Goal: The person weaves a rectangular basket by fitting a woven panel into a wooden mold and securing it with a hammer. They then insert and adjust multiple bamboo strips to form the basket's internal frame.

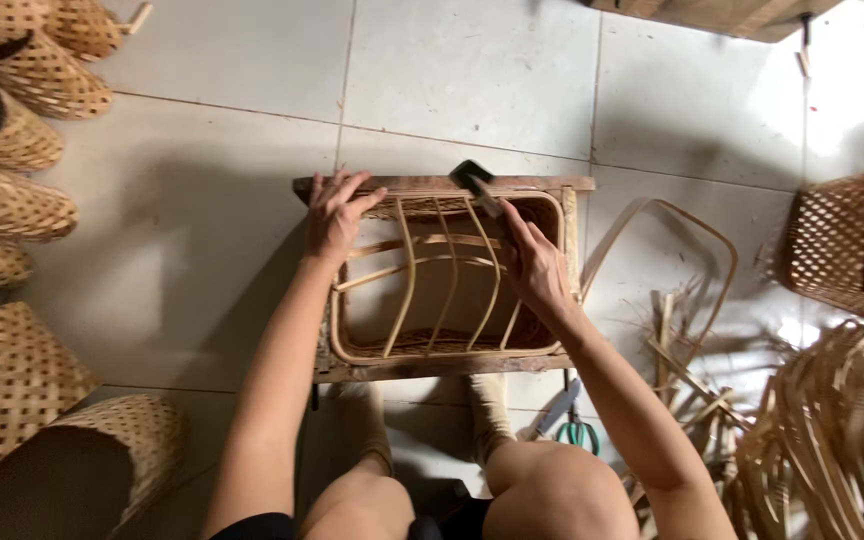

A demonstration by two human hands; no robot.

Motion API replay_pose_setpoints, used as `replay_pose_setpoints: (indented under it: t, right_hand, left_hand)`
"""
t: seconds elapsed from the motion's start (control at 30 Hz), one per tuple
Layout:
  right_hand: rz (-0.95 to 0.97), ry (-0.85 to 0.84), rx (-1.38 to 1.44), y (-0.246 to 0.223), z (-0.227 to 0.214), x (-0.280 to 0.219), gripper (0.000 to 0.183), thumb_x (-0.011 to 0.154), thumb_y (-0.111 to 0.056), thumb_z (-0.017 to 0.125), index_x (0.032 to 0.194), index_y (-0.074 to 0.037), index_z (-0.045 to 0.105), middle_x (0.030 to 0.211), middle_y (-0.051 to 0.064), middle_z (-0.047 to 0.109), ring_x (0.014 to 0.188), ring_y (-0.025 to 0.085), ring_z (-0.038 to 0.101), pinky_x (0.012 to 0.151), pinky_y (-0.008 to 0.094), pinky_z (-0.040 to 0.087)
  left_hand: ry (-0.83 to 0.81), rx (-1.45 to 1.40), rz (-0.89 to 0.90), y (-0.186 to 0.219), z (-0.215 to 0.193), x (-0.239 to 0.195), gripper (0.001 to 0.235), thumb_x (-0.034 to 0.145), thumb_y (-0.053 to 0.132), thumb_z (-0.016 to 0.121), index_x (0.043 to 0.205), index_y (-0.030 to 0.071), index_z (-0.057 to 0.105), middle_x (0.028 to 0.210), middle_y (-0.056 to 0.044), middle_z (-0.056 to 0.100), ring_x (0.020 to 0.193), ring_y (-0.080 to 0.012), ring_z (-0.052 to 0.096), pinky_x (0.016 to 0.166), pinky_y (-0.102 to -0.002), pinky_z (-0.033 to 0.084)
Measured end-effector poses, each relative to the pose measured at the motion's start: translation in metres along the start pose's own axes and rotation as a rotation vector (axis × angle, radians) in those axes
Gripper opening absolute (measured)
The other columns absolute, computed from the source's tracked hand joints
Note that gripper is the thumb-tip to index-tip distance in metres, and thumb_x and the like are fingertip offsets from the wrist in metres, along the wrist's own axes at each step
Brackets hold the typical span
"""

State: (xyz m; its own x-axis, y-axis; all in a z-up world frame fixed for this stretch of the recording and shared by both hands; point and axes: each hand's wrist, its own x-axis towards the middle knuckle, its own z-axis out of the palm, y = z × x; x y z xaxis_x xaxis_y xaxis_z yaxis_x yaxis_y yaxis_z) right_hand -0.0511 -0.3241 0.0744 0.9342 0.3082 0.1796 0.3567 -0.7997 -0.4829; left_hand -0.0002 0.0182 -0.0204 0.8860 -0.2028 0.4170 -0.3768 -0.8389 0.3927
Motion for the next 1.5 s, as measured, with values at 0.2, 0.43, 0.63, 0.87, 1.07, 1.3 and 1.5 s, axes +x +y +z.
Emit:
replay_pose_setpoints:
  t: [0.2, 0.43, 0.63, 0.87, 1.07, 1.3, 1.5]
  right_hand:
    - [0.048, -0.003, 0.042, 0.019, -0.033, -0.012, 0.056, 0.103, -0.008, 0.055, 0.157, -0.017, 0.043, 0.108, 0.023, 0.068, 0.071, 0.035, 0.067, 0.053, 0.044, 0.058]
    - [0.201, -0.022, 0.016, 0.050, -0.049, -0.036, 0.058, 0.101, -0.009, 0.061, 0.157, -0.017, 0.046, 0.112, 0.027, 0.071, 0.086, 0.040, 0.073, 0.068, 0.048, 0.060]
    - [0.053, 0.218, 0.048, 0.092, -0.049, -0.075, 0.054, 0.107, -0.011, 0.057, 0.159, -0.011, 0.042, 0.121, 0.029, 0.071, 0.089, 0.034, 0.076, 0.068, 0.037, 0.065]
    - [0.060, 0.228, 0.042, 0.091, -0.049, -0.155, 0.050, 0.109, -0.005, 0.054, 0.158, -0.012, 0.043, 0.119, 0.029, 0.072, 0.076, 0.025, 0.076, 0.056, 0.031, 0.065]
    - [0.136, 0.231, 0.093, 0.061, -0.058, -0.197, 0.055, 0.106, -0.007, 0.052, 0.160, -0.013, 0.041, 0.114, 0.022, 0.072, 0.075, 0.026, 0.072, 0.060, 0.036, 0.064]
    - [0.279, 0.102, 0.022, 0.026, -0.069, -0.216, 0.057, 0.098, -0.007, 0.063, 0.153, -0.013, 0.048, 0.096, 0.020, 0.067, 0.073, 0.037, 0.066, 0.067, 0.045, 0.055]
    - [0.194, 0.101, 0.074, 0.000, -0.074, -0.249, 0.057, 0.096, -0.006, 0.062, 0.150, -0.012, 0.049, 0.099, 0.019, 0.067, 0.076, 0.036, 0.067, 0.066, 0.044, 0.055]
  left_hand:
    - [0.012, -0.018, -0.006, 0.006, -0.013, 0.007, 0.041, 0.092, 0.004, 0.059, 0.116, 0.029, 0.081, 0.134, -0.005, 0.068, 0.127, -0.0294, 0.060, 0.119, -0.063, 0.034]
    - [-0.004, -0.020, -0.018, 0.007, -0.011, -0.001, 0.038, 0.094, 0.004, 0.062, 0.117, 0.028, 0.080, 0.134, -0.006, 0.069, 0.129, -0.0293, 0.061, 0.120, -0.060, 0.036]
    - [0.023, 0.025, 0.018, 0.003, -0.006, -0.007, 0.032, 0.100, 0.007, 0.065, 0.116, 0.031, 0.079, 0.138, -0.004, 0.070, 0.130, -0.0284, 0.061, 0.122, -0.060, 0.033]
    - [-0.014, -0.037, -0.059, 0.013, -0.015, -0.008, 0.031, 0.101, 0.007, 0.066, 0.116, 0.030, 0.080, 0.136, -0.004, 0.070, 0.129, -0.0268, 0.061, 0.123, -0.061, 0.032]
    - [-0.095, -0.052, -0.056, 0.014, -0.025, -0.004, 0.038, 0.102, 0.004, 0.063, 0.130, 0.027, 0.075, 0.153, -0.005, 0.060, 0.143, -0.0318, 0.052, 0.125, -0.059, 0.027]
    - [0.025, -0.281, -0.380, 0.040, -0.083, -0.116, 0.072, 0.099, 0.023, 0.072, 0.161, 0.006, 0.040, 0.168, -0.023, 0.029, 0.154, -0.0443, 0.031, 0.125, -0.050, 0.028]
    - [-0.341, -0.806, -0.642, 0.041, -0.093, -0.196, 0.053, 0.090, 0.028, 0.077, 0.134, 0.002, 0.061, 0.121, -0.010, 0.073, 0.109, -0.0153, 0.063, 0.097, -0.030, 0.050]
